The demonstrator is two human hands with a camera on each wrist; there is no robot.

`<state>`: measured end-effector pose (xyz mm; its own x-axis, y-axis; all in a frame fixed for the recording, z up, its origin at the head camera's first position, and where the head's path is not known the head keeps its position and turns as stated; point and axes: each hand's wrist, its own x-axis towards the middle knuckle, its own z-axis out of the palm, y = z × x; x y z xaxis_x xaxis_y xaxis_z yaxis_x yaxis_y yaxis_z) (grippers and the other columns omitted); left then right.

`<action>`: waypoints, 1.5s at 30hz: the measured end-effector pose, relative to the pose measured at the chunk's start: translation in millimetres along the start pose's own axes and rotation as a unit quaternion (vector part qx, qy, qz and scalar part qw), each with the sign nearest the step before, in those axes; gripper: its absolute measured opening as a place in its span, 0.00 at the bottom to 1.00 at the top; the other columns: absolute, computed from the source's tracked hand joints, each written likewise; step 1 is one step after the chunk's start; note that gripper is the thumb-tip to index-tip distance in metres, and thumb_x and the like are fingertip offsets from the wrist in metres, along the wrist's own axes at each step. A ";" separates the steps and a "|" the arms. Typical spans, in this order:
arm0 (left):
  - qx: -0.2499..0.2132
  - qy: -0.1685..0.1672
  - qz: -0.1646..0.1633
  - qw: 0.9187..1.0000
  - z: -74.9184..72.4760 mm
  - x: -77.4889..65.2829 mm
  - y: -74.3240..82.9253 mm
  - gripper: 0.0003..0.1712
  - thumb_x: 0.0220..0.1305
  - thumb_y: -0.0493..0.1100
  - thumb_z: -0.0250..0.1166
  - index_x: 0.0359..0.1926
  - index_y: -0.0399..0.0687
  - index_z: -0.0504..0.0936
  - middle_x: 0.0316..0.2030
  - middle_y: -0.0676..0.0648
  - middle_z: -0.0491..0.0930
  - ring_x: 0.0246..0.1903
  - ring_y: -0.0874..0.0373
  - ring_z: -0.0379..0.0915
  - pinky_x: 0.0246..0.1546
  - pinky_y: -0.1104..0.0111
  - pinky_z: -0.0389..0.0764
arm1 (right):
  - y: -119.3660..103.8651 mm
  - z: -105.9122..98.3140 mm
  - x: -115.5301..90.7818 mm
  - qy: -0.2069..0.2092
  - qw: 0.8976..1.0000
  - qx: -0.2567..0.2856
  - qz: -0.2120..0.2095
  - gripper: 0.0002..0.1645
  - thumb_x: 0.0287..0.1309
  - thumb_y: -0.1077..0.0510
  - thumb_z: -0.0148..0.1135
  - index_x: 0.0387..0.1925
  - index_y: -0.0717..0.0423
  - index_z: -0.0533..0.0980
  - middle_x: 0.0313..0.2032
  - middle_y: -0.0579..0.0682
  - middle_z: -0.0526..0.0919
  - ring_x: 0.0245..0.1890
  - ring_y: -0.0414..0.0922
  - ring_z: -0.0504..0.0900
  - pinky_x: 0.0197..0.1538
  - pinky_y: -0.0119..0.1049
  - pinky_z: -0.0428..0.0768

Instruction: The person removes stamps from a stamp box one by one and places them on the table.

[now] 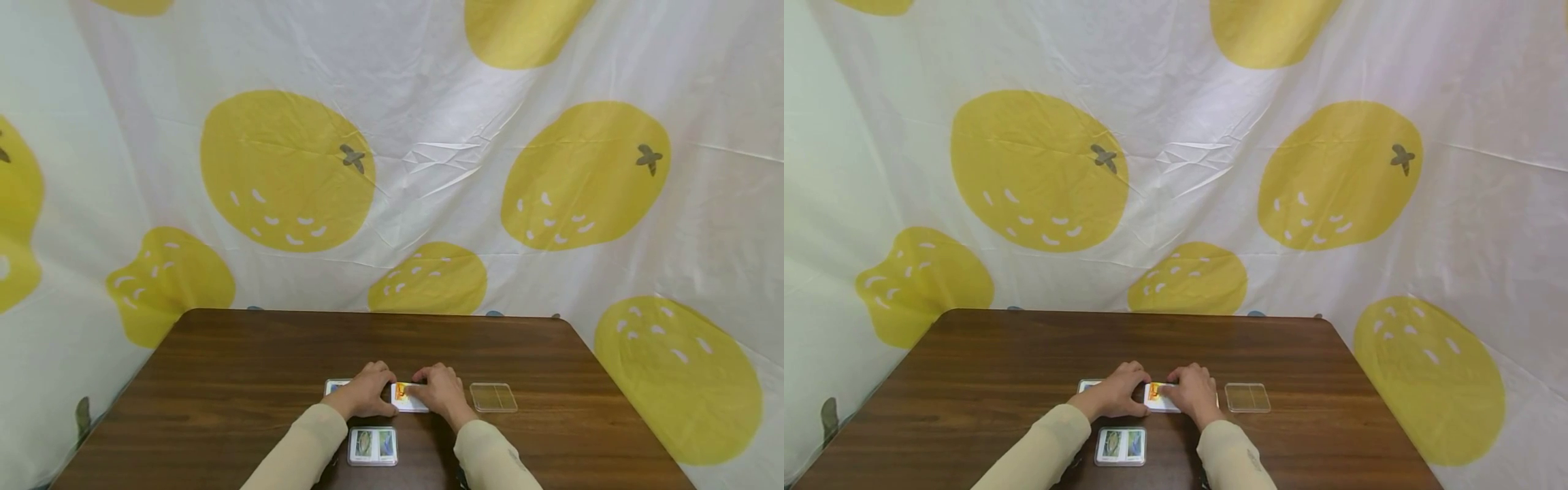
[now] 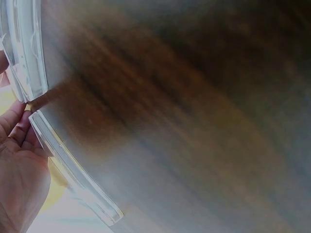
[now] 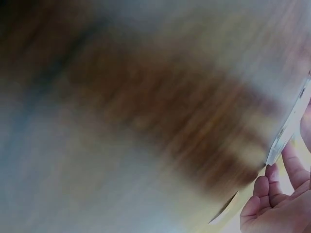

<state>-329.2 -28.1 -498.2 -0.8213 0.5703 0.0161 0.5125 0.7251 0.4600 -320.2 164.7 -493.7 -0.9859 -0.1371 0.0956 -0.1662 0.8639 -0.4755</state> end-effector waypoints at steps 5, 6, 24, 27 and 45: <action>0.001 0.000 -0.001 1.000 -0.2 -0.7 0.6 0.31 0.53 0.52 0.75 0.55 0.42 0.78 0.53 0.46 0.70 0.57 0.49 0.64 0.57 0.58 0.71 | 0.1 0.6 -0.1 0.000 1.000 0.001 0.004 0.13 0.51 0.47 0.73 0.35 0.50 0.85 0.41 0.53 0.79 0.48 0.57 0.74 0.51 0.56 0.68; 0.002 0.000 0.000 1.000 0.0 -0.8 0.6 0.31 0.53 0.52 0.75 0.55 0.42 0.78 0.53 0.46 0.70 0.57 0.49 0.65 0.57 0.59 0.71 | 0.0 0.6 -0.3 0.000 1.000 0.001 0.003 0.13 0.51 0.47 0.73 0.35 0.49 0.85 0.41 0.53 0.79 0.48 0.58 0.74 0.51 0.57 0.68; 0.007 0.002 0.003 1.000 -1.2 -1.1 1.7 0.31 0.53 0.51 0.76 0.55 0.41 0.78 0.52 0.46 0.70 0.55 0.49 0.65 0.57 0.59 0.71 | -2.5 1.9 0.3 -0.001 1.000 0.021 0.012 0.08 0.52 0.51 0.73 0.33 0.48 0.85 0.41 0.52 0.80 0.49 0.58 0.75 0.51 0.57 0.69; 0.008 0.003 0.007 1.000 -0.4 -0.7 0.8 0.31 0.53 0.51 0.76 0.54 0.40 0.78 0.52 0.46 0.70 0.55 0.49 0.65 0.57 0.59 0.71 | -2.9 2.3 1.0 0.002 1.000 0.027 0.014 0.07 0.51 0.51 0.73 0.32 0.48 0.84 0.40 0.50 0.81 0.47 0.57 0.76 0.50 0.56 0.70; 0.009 0.007 0.013 1.000 1.2 0.2 -0.6 0.32 0.53 0.51 0.76 0.54 0.40 0.77 0.51 0.46 0.70 0.54 0.50 0.65 0.56 0.60 0.71 | -3.5 2.2 3.7 0.014 0.996 0.085 0.009 0.06 0.51 0.56 0.75 0.25 0.50 0.83 0.30 0.43 0.83 0.33 0.44 0.76 0.41 0.43 0.73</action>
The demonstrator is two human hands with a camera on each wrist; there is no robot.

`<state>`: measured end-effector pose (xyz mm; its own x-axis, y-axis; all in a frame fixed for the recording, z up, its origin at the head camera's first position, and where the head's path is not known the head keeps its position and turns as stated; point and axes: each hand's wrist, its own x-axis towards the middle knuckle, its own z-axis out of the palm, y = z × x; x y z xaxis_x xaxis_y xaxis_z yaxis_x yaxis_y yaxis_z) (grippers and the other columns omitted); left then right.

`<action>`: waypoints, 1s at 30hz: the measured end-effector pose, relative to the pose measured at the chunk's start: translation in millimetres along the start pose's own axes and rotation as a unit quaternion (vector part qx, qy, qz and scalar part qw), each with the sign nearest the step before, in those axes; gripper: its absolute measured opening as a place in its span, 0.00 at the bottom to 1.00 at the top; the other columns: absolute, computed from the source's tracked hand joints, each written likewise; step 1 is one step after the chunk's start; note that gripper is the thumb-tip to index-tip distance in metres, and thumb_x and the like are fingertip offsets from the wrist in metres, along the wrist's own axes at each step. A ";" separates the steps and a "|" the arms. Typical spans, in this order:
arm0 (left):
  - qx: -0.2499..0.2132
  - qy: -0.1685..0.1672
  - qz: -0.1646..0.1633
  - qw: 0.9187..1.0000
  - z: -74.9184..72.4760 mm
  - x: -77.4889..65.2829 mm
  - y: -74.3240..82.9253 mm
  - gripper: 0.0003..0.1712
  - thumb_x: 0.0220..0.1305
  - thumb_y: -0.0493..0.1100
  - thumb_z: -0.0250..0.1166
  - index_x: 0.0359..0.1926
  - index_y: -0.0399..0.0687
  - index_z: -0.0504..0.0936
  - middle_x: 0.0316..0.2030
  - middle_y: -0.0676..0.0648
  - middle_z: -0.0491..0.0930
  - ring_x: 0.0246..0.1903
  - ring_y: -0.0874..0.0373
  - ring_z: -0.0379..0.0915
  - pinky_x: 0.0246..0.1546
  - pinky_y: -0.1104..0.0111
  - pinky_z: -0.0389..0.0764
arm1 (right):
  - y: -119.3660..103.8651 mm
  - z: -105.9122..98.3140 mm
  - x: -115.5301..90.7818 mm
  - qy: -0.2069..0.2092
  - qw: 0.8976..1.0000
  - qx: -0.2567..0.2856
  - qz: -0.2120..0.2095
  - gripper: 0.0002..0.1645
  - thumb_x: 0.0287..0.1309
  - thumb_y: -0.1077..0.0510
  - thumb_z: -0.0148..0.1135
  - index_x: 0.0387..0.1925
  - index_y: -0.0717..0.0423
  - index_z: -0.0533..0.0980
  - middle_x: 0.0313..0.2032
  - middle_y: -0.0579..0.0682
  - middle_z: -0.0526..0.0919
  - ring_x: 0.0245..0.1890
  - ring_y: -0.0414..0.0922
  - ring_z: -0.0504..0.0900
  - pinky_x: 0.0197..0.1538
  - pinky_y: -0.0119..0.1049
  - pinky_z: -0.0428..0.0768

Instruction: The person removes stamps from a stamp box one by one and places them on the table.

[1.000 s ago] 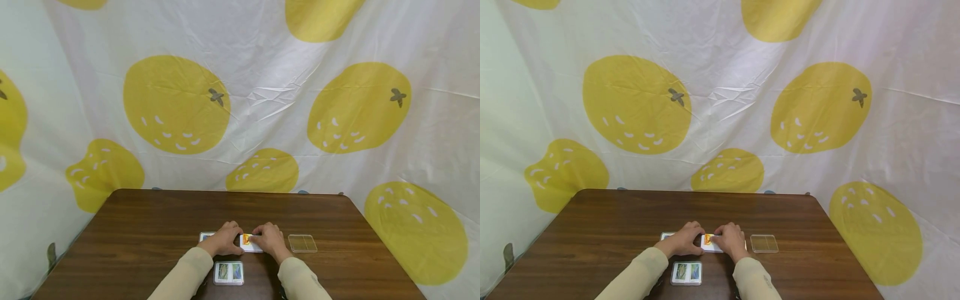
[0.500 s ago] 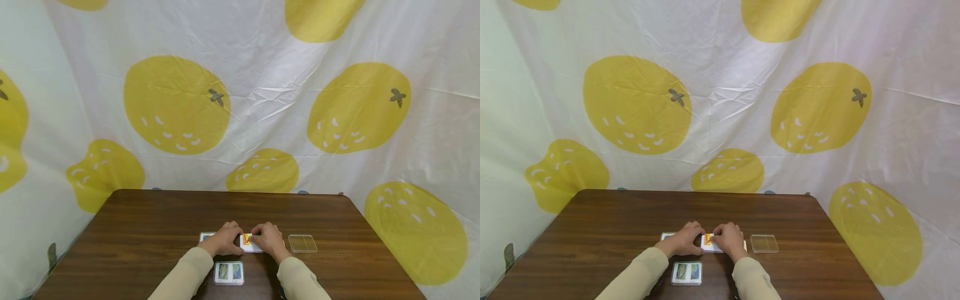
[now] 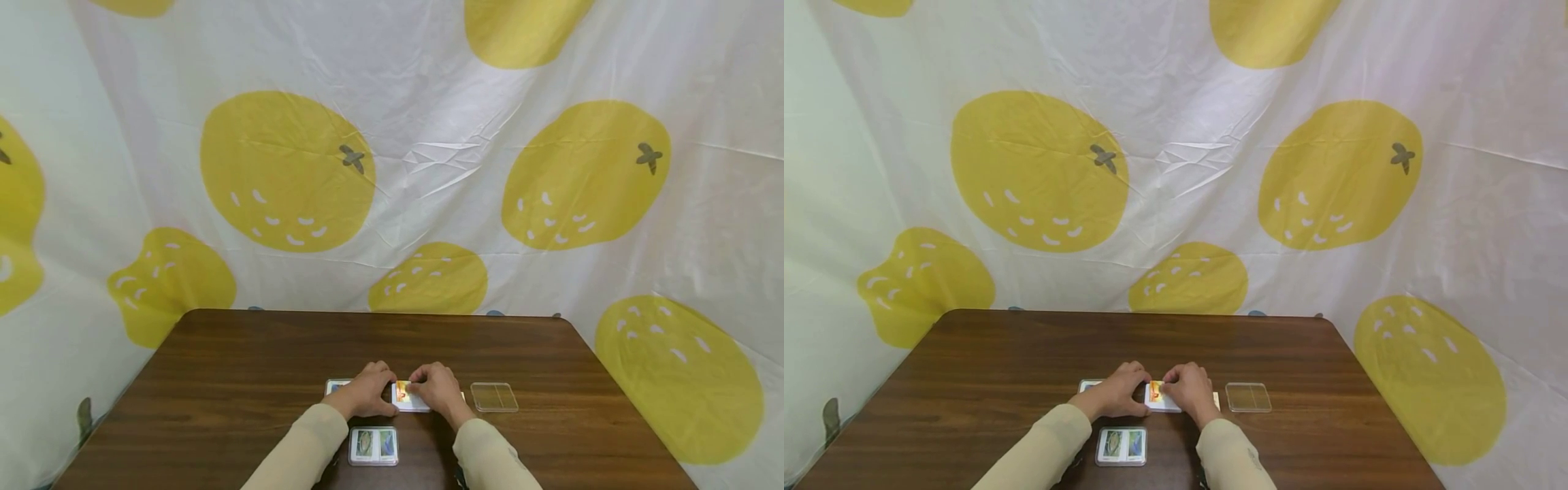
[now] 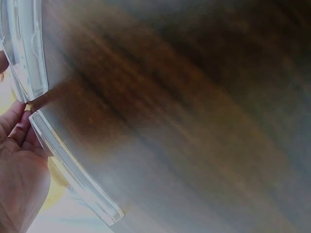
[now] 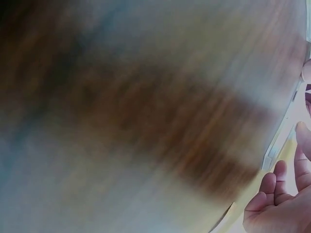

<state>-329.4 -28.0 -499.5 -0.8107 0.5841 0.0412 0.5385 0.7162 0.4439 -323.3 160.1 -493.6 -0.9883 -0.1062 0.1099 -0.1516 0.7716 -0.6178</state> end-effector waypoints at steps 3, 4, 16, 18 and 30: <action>0.002 0.000 0.000 1.000 0.6 0.3 -0.5 0.32 0.53 0.51 0.76 0.54 0.39 0.77 0.51 0.46 0.70 0.54 0.50 0.65 0.56 0.61 0.71 | 0.2 -0.3 0.2 -0.009 1.000 0.017 0.003 0.06 0.52 0.58 0.74 0.26 0.51 0.83 0.31 0.45 0.83 0.33 0.44 0.75 0.41 0.41 0.73; 0.003 0.000 0.000 1.000 0.7 0.3 -0.6 0.32 0.53 0.51 0.76 0.55 0.39 0.77 0.51 0.46 0.70 0.54 0.50 0.65 0.56 0.61 0.71 | 0.4 -0.4 0.3 -0.012 1.000 0.022 0.002 0.06 0.52 0.58 0.74 0.26 0.52 0.83 0.31 0.46 0.83 0.33 0.44 0.75 0.40 0.41 0.73; 0.006 0.004 0.000 1.000 0.0 0.5 0.2 0.34 0.52 0.51 0.76 0.55 0.38 0.77 0.51 0.46 0.70 0.54 0.50 0.65 0.57 0.61 0.71 | 2.4 -3.5 1.1 -0.033 0.996 0.077 0.005 0.04 0.53 0.59 0.73 0.28 0.55 0.83 0.31 0.47 0.82 0.31 0.44 0.73 0.36 0.37 0.71; 0.005 0.004 -0.001 1.000 0.1 0.6 0.2 0.34 0.52 0.51 0.76 0.55 0.37 0.77 0.51 0.46 0.70 0.54 0.50 0.65 0.57 0.61 0.71 | 1.7 -4.7 0.7 -0.034 0.996 0.085 0.004 0.05 0.53 0.59 0.73 0.28 0.56 0.84 0.31 0.47 0.82 0.31 0.44 0.73 0.36 0.37 0.70; 0.003 0.000 -0.003 1.000 -0.2 1.2 -0.8 0.35 0.52 0.51 0.76 0.56 0.37 0.77 0.51 0.46 0.70 0.53 0.50 0.65 0.57 0.61 0.70 | -0.1 -8.8 -3.2 -0.052 0.989 0.135 -0.001 0.06 0.52 0.60 0.73 0.29 0.59 0.83 0.31 0.48 0.83 0.32 0.43 0.73 0.35 0.36 0.71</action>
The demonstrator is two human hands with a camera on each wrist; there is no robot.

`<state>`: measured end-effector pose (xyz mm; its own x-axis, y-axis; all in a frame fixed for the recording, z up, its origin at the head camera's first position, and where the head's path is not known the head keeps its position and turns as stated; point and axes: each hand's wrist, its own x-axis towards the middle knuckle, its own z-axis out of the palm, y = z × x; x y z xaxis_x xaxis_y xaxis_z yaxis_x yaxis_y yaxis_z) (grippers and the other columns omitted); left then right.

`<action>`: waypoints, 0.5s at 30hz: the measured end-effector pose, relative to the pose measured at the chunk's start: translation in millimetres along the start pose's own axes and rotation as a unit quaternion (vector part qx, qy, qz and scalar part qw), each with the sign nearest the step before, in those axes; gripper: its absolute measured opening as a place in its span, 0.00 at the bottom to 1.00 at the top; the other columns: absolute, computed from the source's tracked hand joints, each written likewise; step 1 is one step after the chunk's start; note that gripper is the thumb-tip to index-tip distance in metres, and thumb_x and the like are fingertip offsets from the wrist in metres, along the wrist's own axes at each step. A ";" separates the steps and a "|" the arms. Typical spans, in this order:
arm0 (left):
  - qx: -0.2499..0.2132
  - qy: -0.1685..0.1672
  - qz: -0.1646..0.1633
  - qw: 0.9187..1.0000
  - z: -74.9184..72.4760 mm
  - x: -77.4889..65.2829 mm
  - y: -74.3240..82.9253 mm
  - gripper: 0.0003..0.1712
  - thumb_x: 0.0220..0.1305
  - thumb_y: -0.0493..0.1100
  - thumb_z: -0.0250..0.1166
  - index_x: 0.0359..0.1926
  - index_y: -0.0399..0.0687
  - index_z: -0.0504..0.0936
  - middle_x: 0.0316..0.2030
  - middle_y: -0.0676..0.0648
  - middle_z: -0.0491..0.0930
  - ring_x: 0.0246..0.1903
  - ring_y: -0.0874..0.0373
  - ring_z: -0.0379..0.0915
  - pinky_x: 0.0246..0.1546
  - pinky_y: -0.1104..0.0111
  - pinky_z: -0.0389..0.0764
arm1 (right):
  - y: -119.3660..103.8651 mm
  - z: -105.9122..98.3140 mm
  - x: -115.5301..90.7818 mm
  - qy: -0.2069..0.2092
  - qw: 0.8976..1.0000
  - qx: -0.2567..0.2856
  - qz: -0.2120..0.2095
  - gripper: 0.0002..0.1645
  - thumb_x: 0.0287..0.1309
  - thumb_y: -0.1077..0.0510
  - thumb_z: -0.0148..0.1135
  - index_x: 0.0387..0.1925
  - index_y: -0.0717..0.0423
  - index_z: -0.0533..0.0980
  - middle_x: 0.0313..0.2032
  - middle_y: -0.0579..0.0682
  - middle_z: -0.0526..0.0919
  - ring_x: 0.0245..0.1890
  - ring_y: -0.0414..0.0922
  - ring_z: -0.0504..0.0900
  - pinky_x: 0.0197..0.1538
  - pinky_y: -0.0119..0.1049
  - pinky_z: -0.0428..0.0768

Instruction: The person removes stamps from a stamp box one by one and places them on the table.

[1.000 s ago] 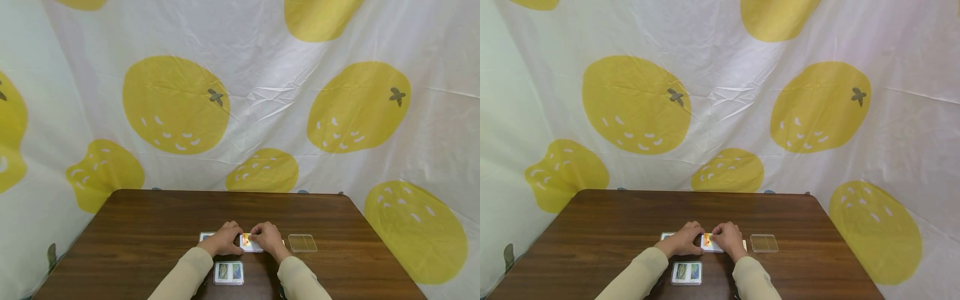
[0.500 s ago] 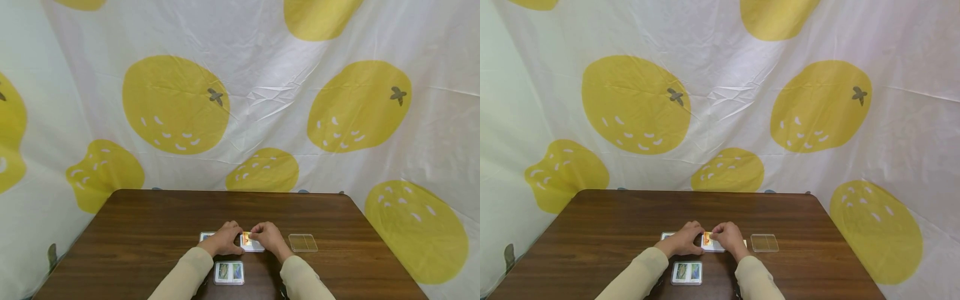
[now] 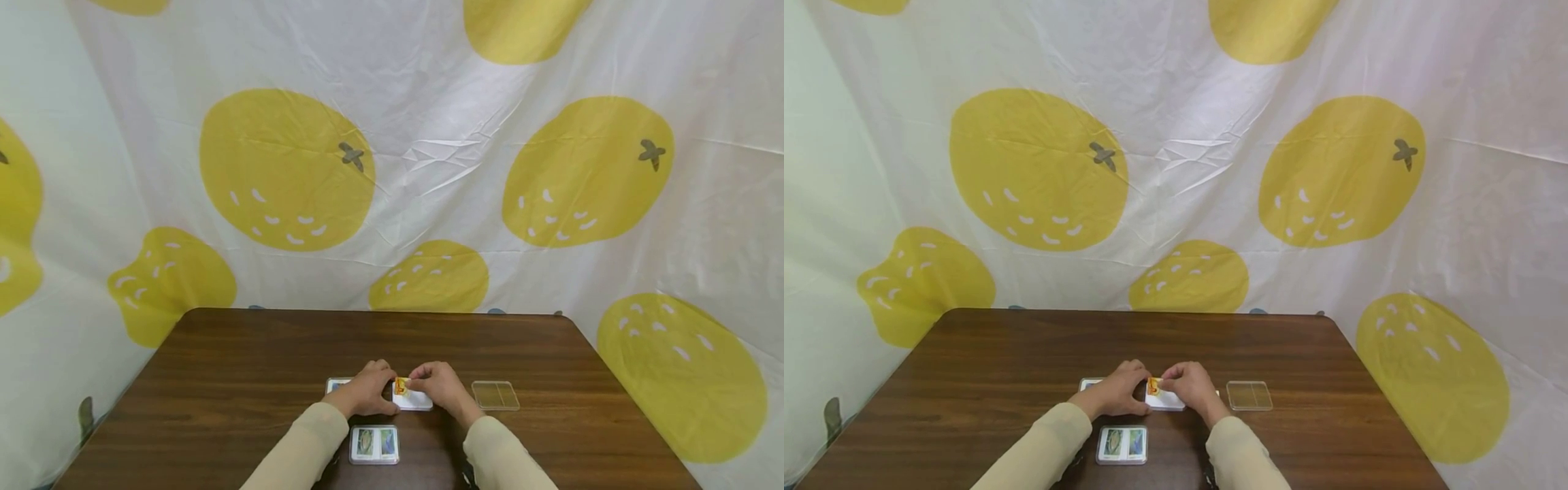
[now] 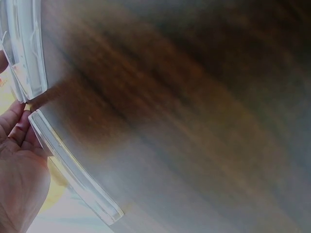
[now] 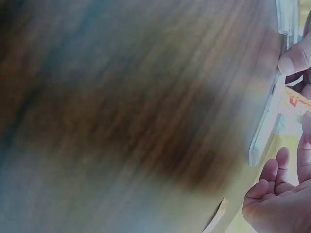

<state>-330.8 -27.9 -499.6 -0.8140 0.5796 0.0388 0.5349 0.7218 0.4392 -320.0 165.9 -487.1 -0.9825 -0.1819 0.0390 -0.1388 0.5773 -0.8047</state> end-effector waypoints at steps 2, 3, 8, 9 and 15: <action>0.001 0.000 0.000 1.000 0.2 0.5 -0.8 0.34 0.52 0.51 0.76 0.56 0.38 0.77 0.52 0.46 0.70 0.54 0.50 0.65 0.57 0.61 0.70 | -0.6 -0.7 0.2 -0.002 1.000 0.008 0.005 0.06 0.52 0.60 0.73 0.29 0.59 0.83 0.30 0.47 0.82 0.31 0.43 0.73 0.35 0.36 0.71; 0.001 -0.001 0.000 1.000 0.3 0.7 -1.2 0.34 0.52 0.51 0.76 0.55 0.38 0.77 0.52 0.46 0.70 0.54 0.50 0.65 0.57 0.60 0.70 | -0.4 -1.0 0.4 -0.003 1.000 0.012 0.007 0.06 0.52 0.60 0.73 0.29 0.59 0.83 0.30 0.47 0.82 0.31 0.43 0.73 0.35 0.36 0.71; -0.001 -0.002 0.000 1.000 0.8 1.2 -1.9 0.32 0.52 0.51 0.76 0.54 0.40 0.78 0.51 0.47 0.70 0.54 0.50 0.65 0.57 0.61 0.70 | -1.0 -3.7 -0.6 -0.002 1.000 0.020 0.008 0.06 0.53 0.61 0.73 0.28 0.59 0.83 0.29 0.47 0.82 0.30 0.42 0.74 0.34 0.36 0.71; -0.001 -0.001 0.001 1.000 1.1 1.3 -2.1 0.32 0.52 0.51 0.76 0.54 0.40 0.78 0.51 0.47 0.70 0.54 0.50 0.65 0.57 0.61 0.70 | -0.9 -4.5 -0.8 0.000 1.000 0.020 0.009 0.06 0.52 0.61 0.73 0.28 0.59 0.83 0.28 0.47 0.83 0.30 0.42 0.74 0.34 0.36 0.71; 0.002 0.000 0.005 1.000 3.2 2.4 -3.8 0.32 0.52 0.52 0.76 0.54 0.40 0.78 0.52 0.46 0.70 0.55 0.50 0.65 0.58 0.60 0.70 | 0.9 -10.4 -1.2 0.014 1.000 0.024 0.012 0.06 0.52 0.61 0.73 0.28 0.59 0.83 0.28 0.45 0.82 0.30 0.42 0.75 0.35 0.36 0.72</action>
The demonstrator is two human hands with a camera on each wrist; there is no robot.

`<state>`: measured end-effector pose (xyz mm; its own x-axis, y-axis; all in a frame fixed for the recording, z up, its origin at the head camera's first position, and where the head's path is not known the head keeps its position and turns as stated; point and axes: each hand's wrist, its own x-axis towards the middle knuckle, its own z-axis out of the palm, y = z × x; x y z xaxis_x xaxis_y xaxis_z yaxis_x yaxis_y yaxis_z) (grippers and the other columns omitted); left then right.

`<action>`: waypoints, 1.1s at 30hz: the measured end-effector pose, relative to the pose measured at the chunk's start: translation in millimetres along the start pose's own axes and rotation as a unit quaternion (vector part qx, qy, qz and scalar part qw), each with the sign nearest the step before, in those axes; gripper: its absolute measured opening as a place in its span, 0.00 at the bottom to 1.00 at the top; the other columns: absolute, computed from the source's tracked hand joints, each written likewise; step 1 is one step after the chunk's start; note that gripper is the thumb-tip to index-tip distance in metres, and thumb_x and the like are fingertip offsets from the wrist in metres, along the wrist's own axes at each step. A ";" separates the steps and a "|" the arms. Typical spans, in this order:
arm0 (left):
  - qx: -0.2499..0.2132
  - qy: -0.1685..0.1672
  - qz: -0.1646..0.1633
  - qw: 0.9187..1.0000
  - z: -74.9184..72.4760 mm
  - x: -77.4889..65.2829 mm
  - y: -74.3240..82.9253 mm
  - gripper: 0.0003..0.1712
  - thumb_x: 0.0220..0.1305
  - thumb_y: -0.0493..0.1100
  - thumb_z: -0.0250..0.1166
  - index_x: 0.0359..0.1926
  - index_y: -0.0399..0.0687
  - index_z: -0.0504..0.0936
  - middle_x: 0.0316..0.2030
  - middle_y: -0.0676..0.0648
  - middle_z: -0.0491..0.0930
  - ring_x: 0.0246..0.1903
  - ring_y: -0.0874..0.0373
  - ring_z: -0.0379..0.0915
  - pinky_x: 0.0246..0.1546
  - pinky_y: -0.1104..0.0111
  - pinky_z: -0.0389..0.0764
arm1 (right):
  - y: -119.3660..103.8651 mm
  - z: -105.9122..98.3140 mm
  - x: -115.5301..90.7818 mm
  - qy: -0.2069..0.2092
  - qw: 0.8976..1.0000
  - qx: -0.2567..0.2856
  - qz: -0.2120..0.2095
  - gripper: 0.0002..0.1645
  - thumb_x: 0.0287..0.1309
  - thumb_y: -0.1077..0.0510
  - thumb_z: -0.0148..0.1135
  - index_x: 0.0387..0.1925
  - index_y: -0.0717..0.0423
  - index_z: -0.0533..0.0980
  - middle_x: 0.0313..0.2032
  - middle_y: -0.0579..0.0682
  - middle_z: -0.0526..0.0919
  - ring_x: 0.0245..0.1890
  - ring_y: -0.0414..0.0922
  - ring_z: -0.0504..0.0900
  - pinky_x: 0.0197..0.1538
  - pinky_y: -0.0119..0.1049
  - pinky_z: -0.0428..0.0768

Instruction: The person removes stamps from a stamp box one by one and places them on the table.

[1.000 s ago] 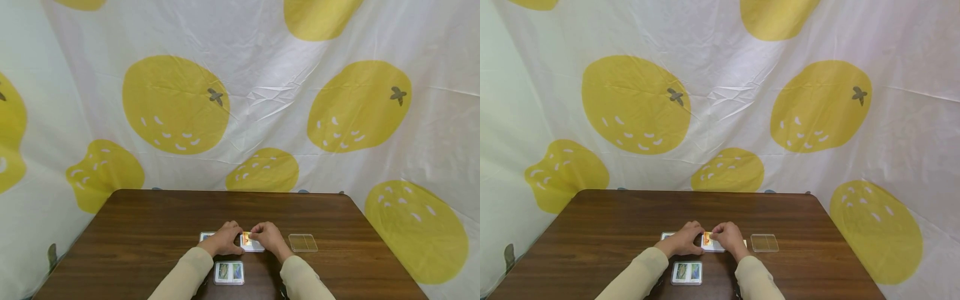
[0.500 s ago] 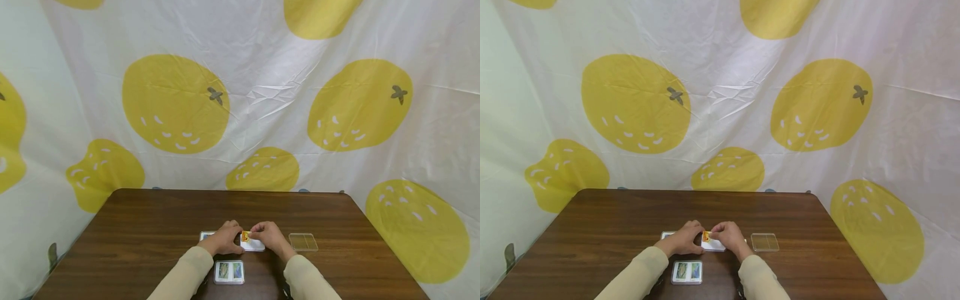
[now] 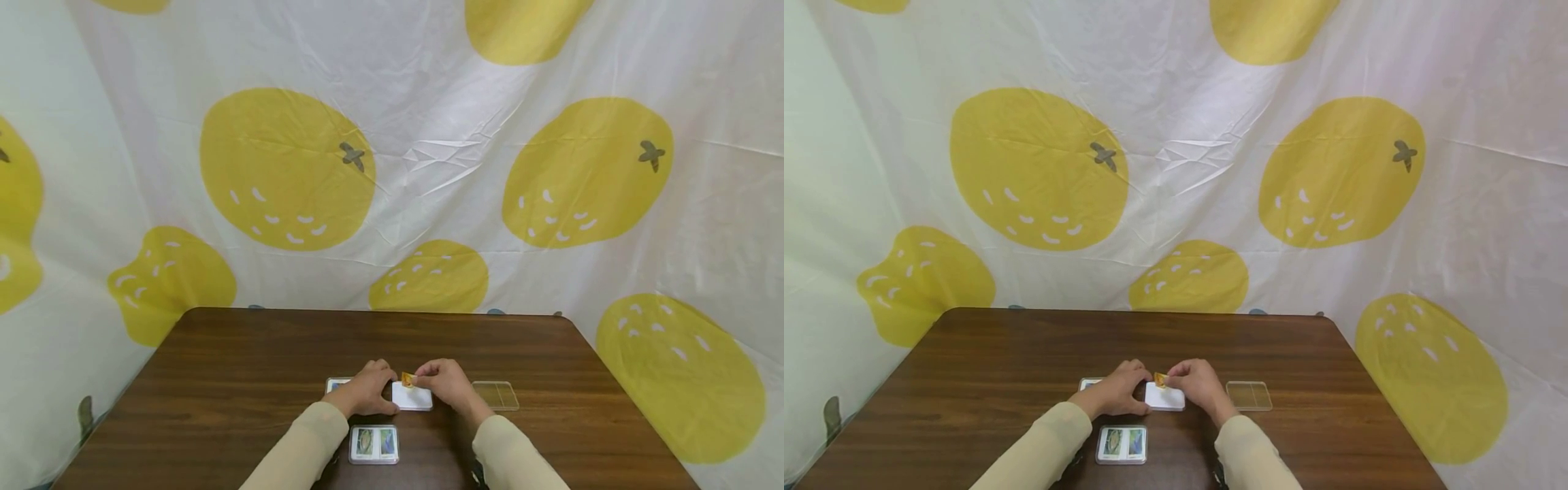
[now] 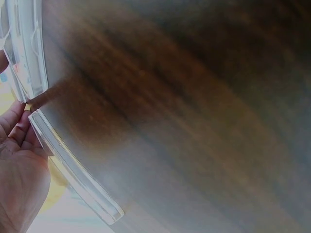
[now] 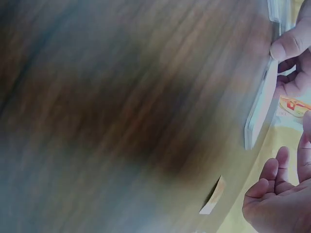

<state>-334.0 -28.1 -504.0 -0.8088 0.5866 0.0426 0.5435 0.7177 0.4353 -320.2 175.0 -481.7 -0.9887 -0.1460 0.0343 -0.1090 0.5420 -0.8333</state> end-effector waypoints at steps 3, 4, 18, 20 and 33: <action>-0.004 -0.004 -0.002 1.000 -0.1 -0.3 -0.1 0.32 0.53 0.52 0.75 0.55 0.41 0.77 0.53 0.46 0.70 0.55 0.49 0.64 0.58 0.60 0.70 | 1.7 -3.2 0.5 0.005 1.000 -0.004 0.001 0.06 0.53 0.60 0.73 0.28 0.58 0.83 0.28 0.45 0.82 0.30 0.42 0.75 0.35 0.36 0.72; -0.006 -0.007 -0.005 1.000 0.0 -0.3 -0.2 0.32 0.54 0.52 0.75 0.56 0.41 0.77 0.54 0.46 0.69 0.56 0.49 0.64 0.58 0.59 0.70 | 2.0 -4.3 0.5 0.006 1.000 -0.008 0.003 0.06 0.53 0.60 0.73 0.28 0.58 0.83 0.28 0.45 0.82 0.30 0.42 0.75 0.35 0.36 0.72; -0.011 -0.020 -0.025 0.999 -1.2 -1.3 1.4 0.34 0.56 0.54 0.73 0.59 0.43 0.76 0.57 0.46 0.68 0.59 0.49 0.63 0.57 0.58 0.70 | 11.3 -22.2 -2.7 0.025 0.999 -0.021 0.027 0.06 0.53 0.60 0.74 0.28 0.58 0.83 0.28 0.46 0.81 0.30 0.43 0.74 0.34 0.37 0.72; -0.012 -0.020 -0.025 0.999 -1.7 -1.8 1.8 0.33 0.56 0.54 0.74 0.59 0.43 0.76 0.57 0.46 0.68 0.59 0.49 0.63 0.57 0.58 0.71 | 12.0 -24.9 -3.8 0.025 0.999 -0.020 0.028 0.06 0.53 0.60 0.73 0.28 0.58 0.83 0.28 0.46 0.81 0.29 0.43 0.73 0.33 0.37 0.72; -0.007 -0.011 -0.014 1.000 -1.4 -2.1 0.8 0.32 0.55 0.53 0.75 0.57 0.43 0.77 0.54 0.46 0.70 0.57 0.50 0.64 0.56 0.59 0.71 | 16.5 -38.8 -11.7 0.011 0.999 -0.020 0.040 0.05 0.55 0.62 0.71 0.29 0.59 0.82 0.27 0.47 0.79 0.29 0.44 0.74 0.33 0.37 0.72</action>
<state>-332.2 -29.3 -502.5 -0.8183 0.5747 0.0110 0.5179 0.7288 0.4480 -314.4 217.8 -474.4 -0.9963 -0.0835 -0.0197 -0.0329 0.5843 -0.8109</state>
